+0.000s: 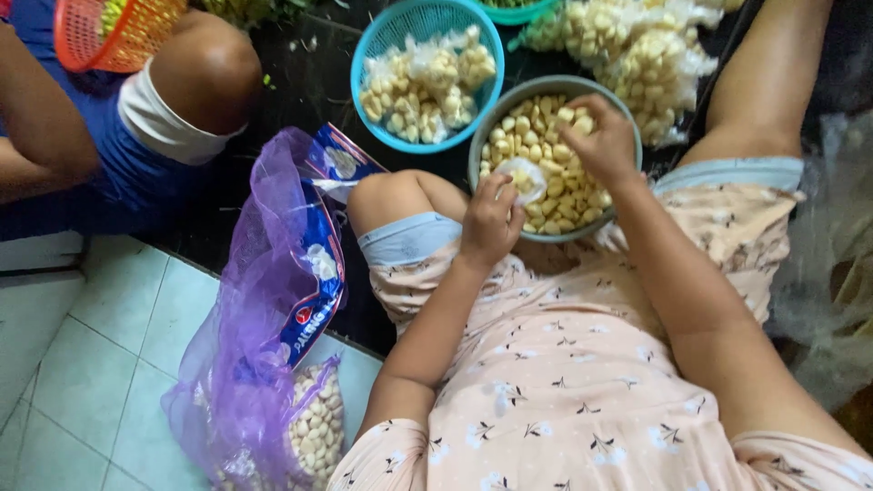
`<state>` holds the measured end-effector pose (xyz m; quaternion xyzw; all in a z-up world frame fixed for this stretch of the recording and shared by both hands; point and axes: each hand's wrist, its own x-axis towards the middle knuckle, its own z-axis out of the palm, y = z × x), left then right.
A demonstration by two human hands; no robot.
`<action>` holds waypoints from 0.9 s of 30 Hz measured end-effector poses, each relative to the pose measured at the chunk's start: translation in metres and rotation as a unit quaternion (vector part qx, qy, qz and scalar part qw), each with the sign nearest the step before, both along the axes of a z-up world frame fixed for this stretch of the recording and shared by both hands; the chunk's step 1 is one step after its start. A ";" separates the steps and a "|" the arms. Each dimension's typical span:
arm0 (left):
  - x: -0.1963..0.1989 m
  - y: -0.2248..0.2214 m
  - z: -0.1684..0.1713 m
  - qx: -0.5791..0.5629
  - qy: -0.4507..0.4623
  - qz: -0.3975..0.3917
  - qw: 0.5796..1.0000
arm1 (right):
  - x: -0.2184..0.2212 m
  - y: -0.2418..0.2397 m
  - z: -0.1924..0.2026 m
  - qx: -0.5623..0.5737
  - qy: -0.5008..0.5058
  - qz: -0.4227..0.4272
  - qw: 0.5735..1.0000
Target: The person sits on the floor and packs peeled garlic cloves from a bowl into small plastic bags. They repeatedly scoop cloves, place them into bags, and set the filled bags into a nearby basket.
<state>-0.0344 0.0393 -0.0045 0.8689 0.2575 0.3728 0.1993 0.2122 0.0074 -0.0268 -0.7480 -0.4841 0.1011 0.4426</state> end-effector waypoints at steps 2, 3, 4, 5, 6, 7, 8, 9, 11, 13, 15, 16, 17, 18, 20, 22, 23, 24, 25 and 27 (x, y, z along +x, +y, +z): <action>0.003 0.001 0.015 -0.020 0.022 -0.062 0.998 | -0.006 -0.008 0.049 -0.084 0.267 0.026 0.960; 0.006 0.002 0.023 -0.024 0.025 -0.068 0.997 | -0.002 -0.009 0.045 -0.086 0.270 0.020 0.959; 0.009 0.003 0.031 -0.027 0.055 -0.057 0.996 | 0.002 -0.010 0.042 -0.078 0.452 0.039 0.888; 0.015 0.006 0.039 -0.027 0.082 -0.045 0.995 | 0.009 -0.008 0.040 -0.064 0.614 0.058 0.785; 0.020 0.008 0.035 -0.028 0.083 -0.047 0.995 | 0.011 -0.011 0.037 -0.063 0.615 0.055 0.784; 0.023 0.010 0.031 -0.015 0.099 -0.044 0.994 | 0.012 -0.015 0.034 -0.031 0.694 0.099 0.712; 0.026 0.011 0.026 -0.002 0.115 -0.040 0.993 | 0.013 -0.018 0.032 0.002 0.764 0.142 0.630; 0.027 0.011 0.021 -0.004 0.116 -0.040 0.992 | 0.011 -0.018 0.033 0.000 0.765 0.140 0.629; 0.029 0.011 0.008 -0.007 0.112 -0.061 0.992 | 0.007 -0.016 0.036 0.009 0.780 0.103 0.618; 0.028 0.011 -0.004 -0.022 0.090 -0.067 0.993 | 0.008 -0.016 0.028 -0.022 0.753 0.090 0.652; 0.026 0.010 -0.008 -0.038 0.069 -0.072 0.994 | 0.004 -0.015 0.026 -0.055 0.725 0.078 0.682; 0.025 0.011 -0.007 -0.033 0.059 -0.074 0.995 | 0.000 -0.013 0.029 -0.034 0.730 0.041 0.681; 0.026 0.012 -0.005 -0.026 0.048 -0.078 0.995 | -0.004 -0.011 0.031 -0.011 0.733 0.005 0.680; 0.024 0.009 -0.002 -0.027 0.049 -0.077 0.995 | -0.009 -0.013 0.035 -0.013 0.733 0.004 0.680; 0.027 0.009 0.005 -0.018 0.090 -0.081 0.992 | -0.012 -0.010 0.045 0.032 0.748 -0.056 0.660; 0.029 0.009 0.006 -0.022 0.082 -0.094 0.992 | -0.021 -0.009 0.058 0.074 0.750 -0.054 0.655; 0.028 0.008 0.006 -0.027 0.076 -0.107 0.991 | -0.026 -0.010 0.063 0.117 0.751 -0.052 0.647; 0.027 0.007 0.002 -0.029 0.076 -0.107 0.991 | -0.032 -0.009 0.068 0.115 0.752 -0.054 0.647; 0.027 0.008 -0.001 -0.037 0.063 -0.118 0.990 | -0.038 -0.007 0.073 0.151 0.738 -0.017 0.658; 0.027 0.008 0.000 -0.045 0.049 -0.129 0.989 | -0.047 -0.005 0.077 0.186 0.721 0.020 0.667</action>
